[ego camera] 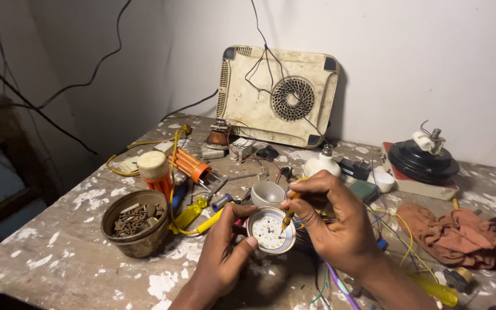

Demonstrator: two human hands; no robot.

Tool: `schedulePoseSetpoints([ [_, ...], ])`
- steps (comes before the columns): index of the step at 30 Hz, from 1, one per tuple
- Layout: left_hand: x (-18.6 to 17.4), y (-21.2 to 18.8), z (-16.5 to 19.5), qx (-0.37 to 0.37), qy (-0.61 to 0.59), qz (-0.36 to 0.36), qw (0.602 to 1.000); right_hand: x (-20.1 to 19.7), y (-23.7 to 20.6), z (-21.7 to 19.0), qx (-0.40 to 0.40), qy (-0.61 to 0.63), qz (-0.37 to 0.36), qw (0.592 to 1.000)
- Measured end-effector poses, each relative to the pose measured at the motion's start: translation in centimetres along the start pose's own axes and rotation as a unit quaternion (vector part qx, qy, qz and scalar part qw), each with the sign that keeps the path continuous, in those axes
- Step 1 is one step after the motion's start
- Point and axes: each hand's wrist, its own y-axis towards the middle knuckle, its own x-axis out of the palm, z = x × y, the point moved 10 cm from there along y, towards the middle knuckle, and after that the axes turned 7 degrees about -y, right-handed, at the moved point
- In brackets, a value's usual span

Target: The person holds a round LED bulb panel in one hand and uses a screwdriver to work on its components, repositioning the bulb and the screwdriver repeatedly while seated at a cluttered workbench. They occasionally set the bulb down and pick it back up to continue working on it.

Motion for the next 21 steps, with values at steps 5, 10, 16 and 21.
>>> schedulePoseSetpoints([
  [5, -0.4, -0.2, -1.0, -0.045, -0.020, 0.018, 0.999, -0.2, -0.3, 1.0, 0.056, 0.028, 0.004, 0.998],
  [10, -0.3, -0.1, -0.7, -0.023, -0.041, 0.020, 0.999, -0.7, 0.1, 0.2, 0.029, -0.009, 0.009, 0.999],
  [16, -0.5, -0.2, -1.2, -0.032, -0.052, 0.024, 0.998, -0.5, 0.3, -0.7, -0.019, -0.011, 0.031, 0.999],
  [21, -0.5, -0.2, -1.1, -0.016, -0.041, 0.022, 0.999, -0.1, 0.2, -0.7, -0.005, -0.021, 0.008, 1.000],
])
